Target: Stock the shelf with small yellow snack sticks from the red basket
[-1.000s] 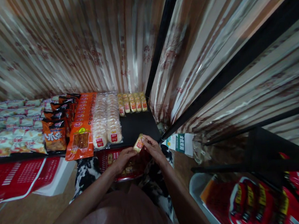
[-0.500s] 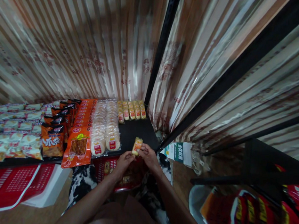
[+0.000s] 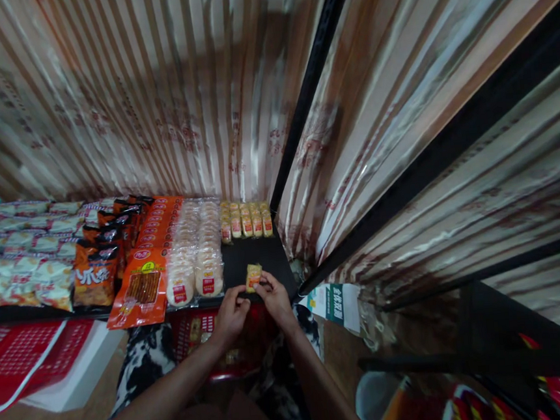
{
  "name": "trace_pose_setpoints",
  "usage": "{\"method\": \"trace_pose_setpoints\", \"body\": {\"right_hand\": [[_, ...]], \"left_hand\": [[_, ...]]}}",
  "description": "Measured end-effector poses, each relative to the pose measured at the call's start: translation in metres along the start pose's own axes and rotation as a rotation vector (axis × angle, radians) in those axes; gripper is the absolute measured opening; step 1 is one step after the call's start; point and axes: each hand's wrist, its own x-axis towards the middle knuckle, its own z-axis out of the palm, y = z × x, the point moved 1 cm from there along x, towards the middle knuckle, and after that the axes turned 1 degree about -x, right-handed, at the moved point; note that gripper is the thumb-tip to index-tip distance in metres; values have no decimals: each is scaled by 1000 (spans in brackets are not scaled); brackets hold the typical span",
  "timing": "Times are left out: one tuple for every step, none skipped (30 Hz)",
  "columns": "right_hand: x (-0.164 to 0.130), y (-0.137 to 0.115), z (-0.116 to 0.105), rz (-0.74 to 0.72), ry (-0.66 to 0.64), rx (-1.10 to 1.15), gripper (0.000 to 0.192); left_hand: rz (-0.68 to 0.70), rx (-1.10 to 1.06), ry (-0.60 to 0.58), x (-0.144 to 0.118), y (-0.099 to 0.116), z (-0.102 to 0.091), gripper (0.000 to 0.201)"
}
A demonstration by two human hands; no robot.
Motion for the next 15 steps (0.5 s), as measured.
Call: {"method": "trace_pose_setpoints", "body": {"right_hand": [[2, 1, 1, -9, 12, -7, 42], [5, 1, 2, -14, 21, -13, 43], [7, 2, 3, -14, 24, -20, 44], [8, 2, 4, -8, 23, -28, 46], [10, 3, 5, 0, 18, -34, 47], [11, 4, 6, 7, 13, -40, 48], [13, 4, 7, 12, 8, -44, 49], [15, 5, 9, 15, 8, -46, 49], [16, 5, 10, 13, 10, -49, 49], [18, 6, 12, 7, 12, -52, 48], [20, 6, 13, 2, 15, -56, 48], [23, 7, 14, -3, 19, -62, 48], [25, 7, 15, -7, 23, -67, 47], [28, 7, 17, -11, 27, -72, 45], [30, 6, 18, -16, 34, -78, 43]], "left_hand": [[-3, 0, 7, 3, -1, 1, 34], [-2, 9, 15, 7, -2, 3, 33], [-3, 18, 25, 11, -3, 4, 32], [-11, 18, 33, 14, -3, 5, 31], [-23, 15, 41, 18, -4, 6, 30], [-37, 8, 48, 21, -4, 7, 29], [-50, -3, 54, 23, -4, 8, 28], [-58, -16, 58, 26, -4, 8, 28], [-61, -31, 57, 28, -4, 9, 27], [-59, -46, 53, 31, -3, 10, 28], [-53, -61, 51, 33, -2, 10, 28], [-46, -73, 50, 35, -1, 11, 28], [-44, -78, 57, 38, 0, 11, 29], [-44, -71, 69, 40, 2, 12, 30], [-44, -53, 82, 43, 4, 12, 30]]}}
